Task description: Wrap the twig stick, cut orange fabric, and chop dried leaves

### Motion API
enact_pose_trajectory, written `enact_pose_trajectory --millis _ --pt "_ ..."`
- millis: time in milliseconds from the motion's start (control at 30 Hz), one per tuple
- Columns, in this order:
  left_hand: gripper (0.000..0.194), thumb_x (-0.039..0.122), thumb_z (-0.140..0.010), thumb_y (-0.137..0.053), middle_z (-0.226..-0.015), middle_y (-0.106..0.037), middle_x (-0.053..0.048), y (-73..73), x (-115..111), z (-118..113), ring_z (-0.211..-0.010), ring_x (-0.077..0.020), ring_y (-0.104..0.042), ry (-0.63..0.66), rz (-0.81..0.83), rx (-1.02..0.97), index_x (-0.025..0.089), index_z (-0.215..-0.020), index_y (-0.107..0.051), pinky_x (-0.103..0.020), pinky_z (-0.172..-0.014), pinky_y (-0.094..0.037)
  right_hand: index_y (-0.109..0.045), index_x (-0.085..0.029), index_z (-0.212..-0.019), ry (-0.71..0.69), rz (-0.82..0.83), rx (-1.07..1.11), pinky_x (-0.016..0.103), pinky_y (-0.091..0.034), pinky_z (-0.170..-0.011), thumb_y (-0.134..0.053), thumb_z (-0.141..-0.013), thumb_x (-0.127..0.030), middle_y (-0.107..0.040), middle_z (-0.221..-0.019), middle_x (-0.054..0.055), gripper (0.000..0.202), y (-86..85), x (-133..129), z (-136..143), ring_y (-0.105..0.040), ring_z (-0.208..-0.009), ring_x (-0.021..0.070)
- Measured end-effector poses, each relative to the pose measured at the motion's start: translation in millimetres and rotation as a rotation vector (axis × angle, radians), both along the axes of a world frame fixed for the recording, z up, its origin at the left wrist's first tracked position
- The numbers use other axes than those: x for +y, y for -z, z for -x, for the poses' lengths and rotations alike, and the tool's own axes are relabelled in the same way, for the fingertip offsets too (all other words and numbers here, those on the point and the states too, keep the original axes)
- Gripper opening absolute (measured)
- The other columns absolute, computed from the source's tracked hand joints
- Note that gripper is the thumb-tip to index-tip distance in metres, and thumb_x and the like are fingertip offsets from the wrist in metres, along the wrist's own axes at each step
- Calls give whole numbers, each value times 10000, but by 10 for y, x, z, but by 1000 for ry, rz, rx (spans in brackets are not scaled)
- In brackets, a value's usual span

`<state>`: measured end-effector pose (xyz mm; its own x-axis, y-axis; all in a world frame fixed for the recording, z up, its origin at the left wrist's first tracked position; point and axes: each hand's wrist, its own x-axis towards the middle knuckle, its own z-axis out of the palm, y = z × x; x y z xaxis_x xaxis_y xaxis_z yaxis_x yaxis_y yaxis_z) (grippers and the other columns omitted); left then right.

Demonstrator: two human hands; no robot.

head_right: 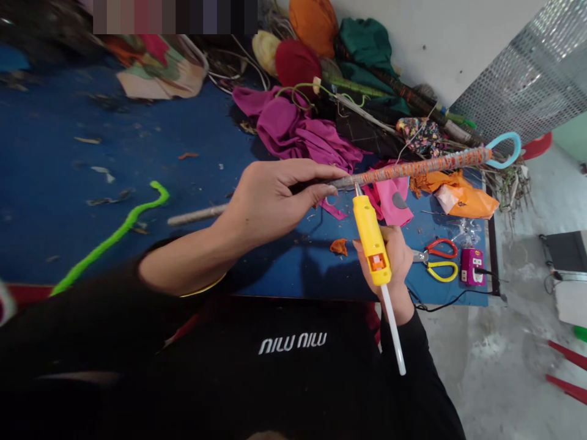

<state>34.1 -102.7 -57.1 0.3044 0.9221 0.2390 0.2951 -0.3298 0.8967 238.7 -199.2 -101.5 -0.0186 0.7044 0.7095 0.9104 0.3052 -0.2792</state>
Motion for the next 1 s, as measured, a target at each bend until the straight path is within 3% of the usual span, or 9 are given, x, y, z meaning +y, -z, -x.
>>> enact_pose_trajectory --millis 100,333,533,767,1000 --pt "295 287 -919 -612 -1056 -842 -2 6 1 0 -1086 -246 -762 -3 -1 11 321 -1096 -846 -332 -987 -606 -657 -219 -963 64 0 -31 266 -456 -556 -612 -1011 -493 -643 -789 15 281 31 -17 -38 -639 -628 163" --pt "284 272 -918 -622 -1066 -842 16 5 7 8 -1035 -225 -761 11 5 -21 338 -1067 -855 -308 -950 -609 -644 -232 -989 46 -8 -29 259 -464 -551 -623 -1011 -453 -657 -797 13 223 14 -22 -19 -633 -614 159" --pt "310 269 -916 -632 -1057 -844 9 -8 15 39 -986 -207 -759 -22 -10 -39 302 -1127 -857 -297 -934 -604 -630 -231 -968 68 59 -29 250 -444 -508 -566 -1035 -547 -643 -745 -9 329 -18 2 5 -614 -550 146" --pt "311 248 -911 -635 -1052 -848 2 15 36 24 -928 -195 -760 4 -4 -55 288 -1123 -859 -286 -889 -599 -671 -211 -942 75 105 3 270 -504 -588 -581 -1026 -560 -673 -806 33 370 10 -30 -47 -670 -667 170" --pt "339 254 -903 -627 -1065 -851 -25 117 107 -1 -954 -206 -768 -34 18 32 243 -1145 -863 -287 -896 -593 -662 -246 -986 -108 45 235 290 -543 -601 -640 -990 -586 -720 -847 25 341 33 -130 -70 -701 -707 181"
